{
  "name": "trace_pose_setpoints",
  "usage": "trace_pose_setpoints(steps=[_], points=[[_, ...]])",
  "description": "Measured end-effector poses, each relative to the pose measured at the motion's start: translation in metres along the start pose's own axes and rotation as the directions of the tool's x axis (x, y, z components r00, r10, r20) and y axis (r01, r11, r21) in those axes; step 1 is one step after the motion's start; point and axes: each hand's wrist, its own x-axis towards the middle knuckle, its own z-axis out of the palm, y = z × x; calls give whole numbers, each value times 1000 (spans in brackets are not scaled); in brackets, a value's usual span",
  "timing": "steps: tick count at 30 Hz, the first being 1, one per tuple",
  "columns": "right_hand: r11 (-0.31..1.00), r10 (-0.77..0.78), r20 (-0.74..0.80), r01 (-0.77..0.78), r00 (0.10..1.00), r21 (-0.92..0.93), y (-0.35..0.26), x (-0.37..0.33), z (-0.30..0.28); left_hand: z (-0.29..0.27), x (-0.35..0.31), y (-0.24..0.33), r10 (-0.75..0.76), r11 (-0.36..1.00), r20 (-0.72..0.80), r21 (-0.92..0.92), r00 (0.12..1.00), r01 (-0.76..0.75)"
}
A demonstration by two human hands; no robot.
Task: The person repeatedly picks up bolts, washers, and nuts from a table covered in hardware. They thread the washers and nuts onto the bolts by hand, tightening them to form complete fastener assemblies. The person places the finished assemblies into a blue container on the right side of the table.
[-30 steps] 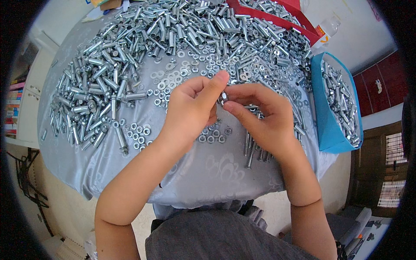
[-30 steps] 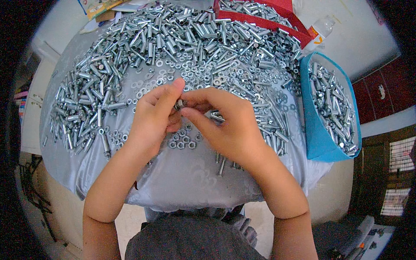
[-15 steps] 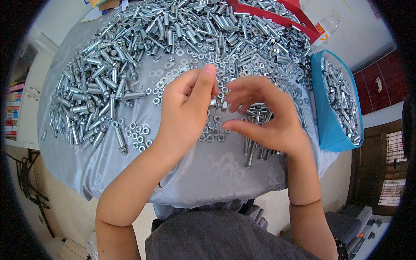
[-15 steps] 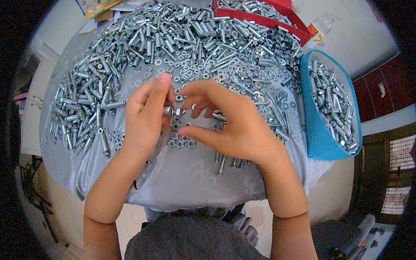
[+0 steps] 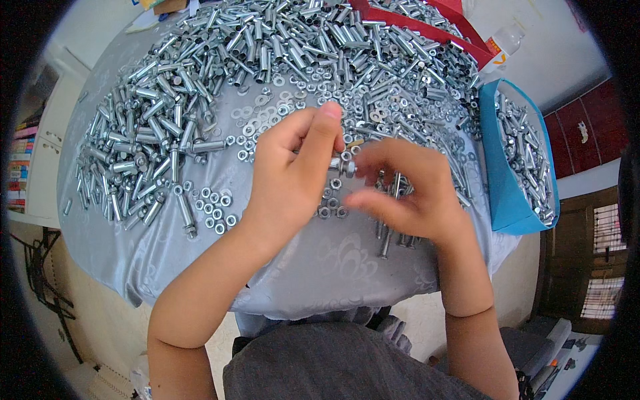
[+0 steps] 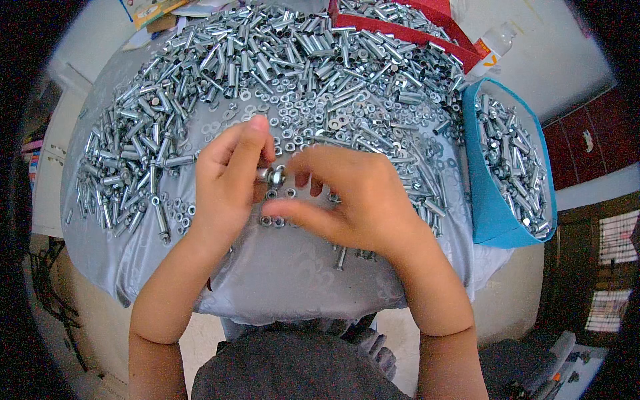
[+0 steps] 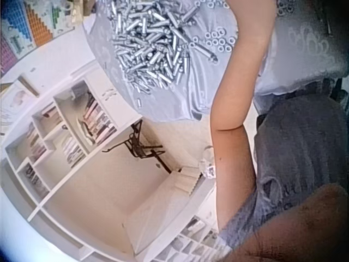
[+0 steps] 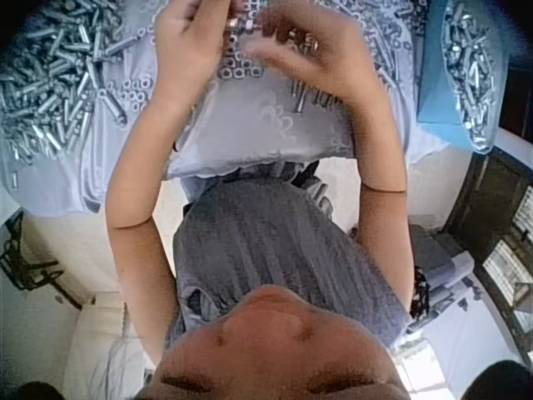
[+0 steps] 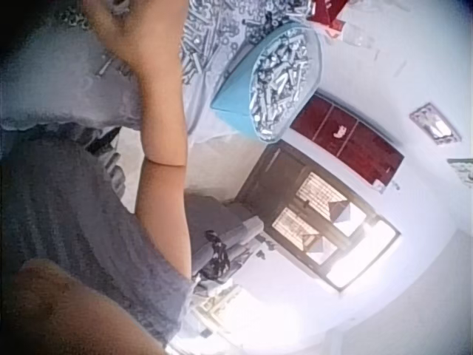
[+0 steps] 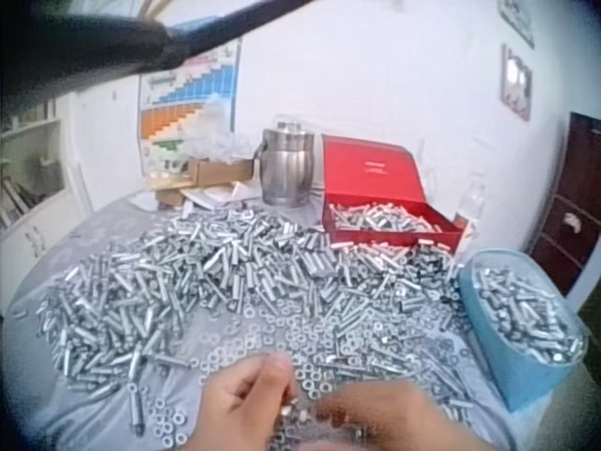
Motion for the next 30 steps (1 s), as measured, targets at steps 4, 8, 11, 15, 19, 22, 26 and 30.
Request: trace_pose_setpoints(steps=[4, 8, 11, 15, 19, 22, 26, 30], points=[[997, -73, -29, 73, 997, -17, 9, 0, 3, -1, 1, 6, -86, 995, 33, -52, 996, 88], [999, -18, 6, 18, 1000, -34, 5, -2, 0, 1, 0, 3, -70, 997, 6, -35, 998, 70], [996, 47, -82, -41, 996, 76, -1, 1, 7, 2, 3, 0, -37, 999, -13, -21, 999, 37], [1000, -23, -8, 23, 1000, 9, 7, -3, 3, 2, 0, 1, -23, 999, -11, -23, 1000, 22], [995, -82, -63, 86, 995, 58, 4, 0, 5, 1, -2, 9, -126, 990, 32, -61, 992, 127], [962, -201, 59, 208, 978, -175, 15, -1, 2, 4, -3, 6, -109, 991, 24, -74, 994, 111], [999, -25, -37, 25, 999, 24, 3, 0, 5, 2, -5, 7, -115, 991, 22, -64, 993, 116], [976, -162, 51, 168, 985, -140, 13, -2, 3, 4, -4, 6, -135, 984, 13, -118, 991, 136]])
